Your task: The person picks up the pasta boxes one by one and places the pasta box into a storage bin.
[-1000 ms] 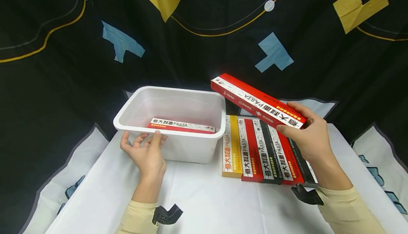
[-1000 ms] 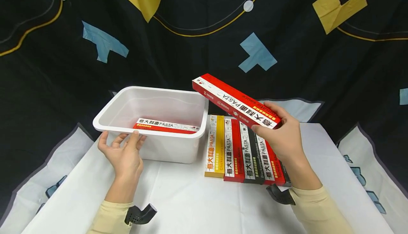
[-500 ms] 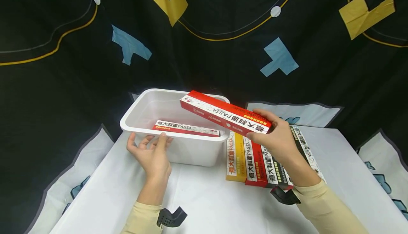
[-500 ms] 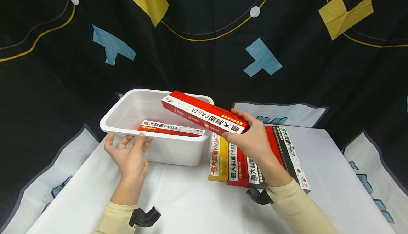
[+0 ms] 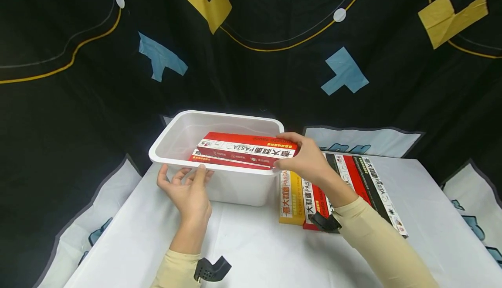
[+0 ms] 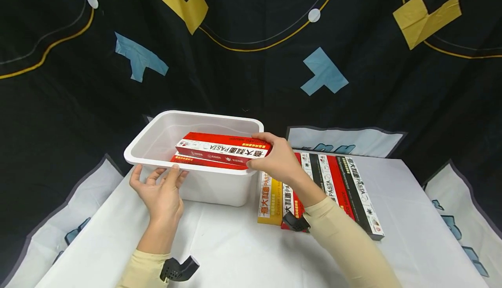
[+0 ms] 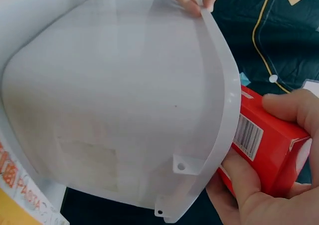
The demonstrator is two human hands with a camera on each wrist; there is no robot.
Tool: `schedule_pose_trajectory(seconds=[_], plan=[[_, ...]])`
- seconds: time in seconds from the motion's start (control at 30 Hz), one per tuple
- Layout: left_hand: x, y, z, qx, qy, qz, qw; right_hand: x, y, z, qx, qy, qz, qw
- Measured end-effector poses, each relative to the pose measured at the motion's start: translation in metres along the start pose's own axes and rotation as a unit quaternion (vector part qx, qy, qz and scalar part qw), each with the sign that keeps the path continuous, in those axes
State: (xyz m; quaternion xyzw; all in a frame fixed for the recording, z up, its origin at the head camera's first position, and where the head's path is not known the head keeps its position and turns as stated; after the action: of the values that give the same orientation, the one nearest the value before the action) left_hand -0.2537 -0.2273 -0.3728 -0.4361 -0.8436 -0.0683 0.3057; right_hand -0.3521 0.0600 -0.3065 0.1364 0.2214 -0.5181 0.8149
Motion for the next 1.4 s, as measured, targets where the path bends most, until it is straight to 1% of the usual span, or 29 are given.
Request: schedule_pose_trajectory(seconds=[0.13, 0.27, 0.4, 0.6, 0.7, 0.8, 0.9, 1.07, 1.23, 1.3, 1.4], plan=[[0.001, 0.000, 0.000, 0.004, 0.009, 0.001, 0.9999, 0.009, -0.013, 0.011, -0.019, 0.042, 0.023, 0.9987], [0.001, 0.000, -0.001, 0.012, 0.021, -0.001, 0.9997, 0.022, -0.025, 0.021, -0.032, 0.086, 0.054, 0.9944], [0.002, 0.000, -0.001, 0.012, 0.023, -0.001, 0.9997, 0.036, -0.037, 0.024, -0.021, 0.110, 0.087, 0.9898], [0.003, 0.001, -0.001, 0.013, 0.027, 0.007, 0.9995, 0.053, -0.053, 0.023, 0.008, 0.129, 0.122, 0.9841], [0.003, 0.001, -0.001, 0.011, 0.028, 0.006, 0.9995, 0.062, -0.060, 0.024, 0.012, 0.141, 0.137, 0.9804], [0.003, 0.000, -0.001, 0.010, 0.029, 0.003, 0.9995, 0.070, -0.067, 0.026, 0.010, 0.154, 0.146, 0.9771], [0.002, 0.000, 0.000, 0.008, 0.033, -0.002, 0.9994, 0.075, -0.073, 0.028, 0.005, 0.178, 0.156, 0.9716], [0.002, -0.001, -0.001, 0.009, 0.040, -0.007, 0.9991, 0.080, -0.076, 0.030, 0.005, 0.210, 0.167, 0.9634], [0.003, -0.003, -0.003, 0.013, 0.044, -0.005, 0.9990, 0.082, -0.076, 0.032, 0.002, 0.224, 0.167, 0.9600], [0.003, -0.003, -0.001, 0.006, 0.042, -0.005, 0.9991, 0.082, -0.075, 0.033, -0.004, 0.230, 0.167, 0.9587], [0.002, -0.002, 0.001, -0.004, 0.037, -0.006, 0.9993, 0.083, -0.073, 0.035, -0.020, 0.230, 0.162, 0.9594]])
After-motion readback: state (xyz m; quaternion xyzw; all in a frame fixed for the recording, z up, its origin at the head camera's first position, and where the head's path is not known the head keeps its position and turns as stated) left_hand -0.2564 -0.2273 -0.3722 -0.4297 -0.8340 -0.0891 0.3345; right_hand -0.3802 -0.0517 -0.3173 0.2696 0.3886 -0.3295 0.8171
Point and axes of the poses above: each hand's wrist, its own y-axis away from the middle knuckle, its own x-axis out of the palm, z = x × y, the point moved 10 cm from there along -y, towards the middle knuckle, and after that the axes turned 8 degrees about z, right-handed, at the moved point
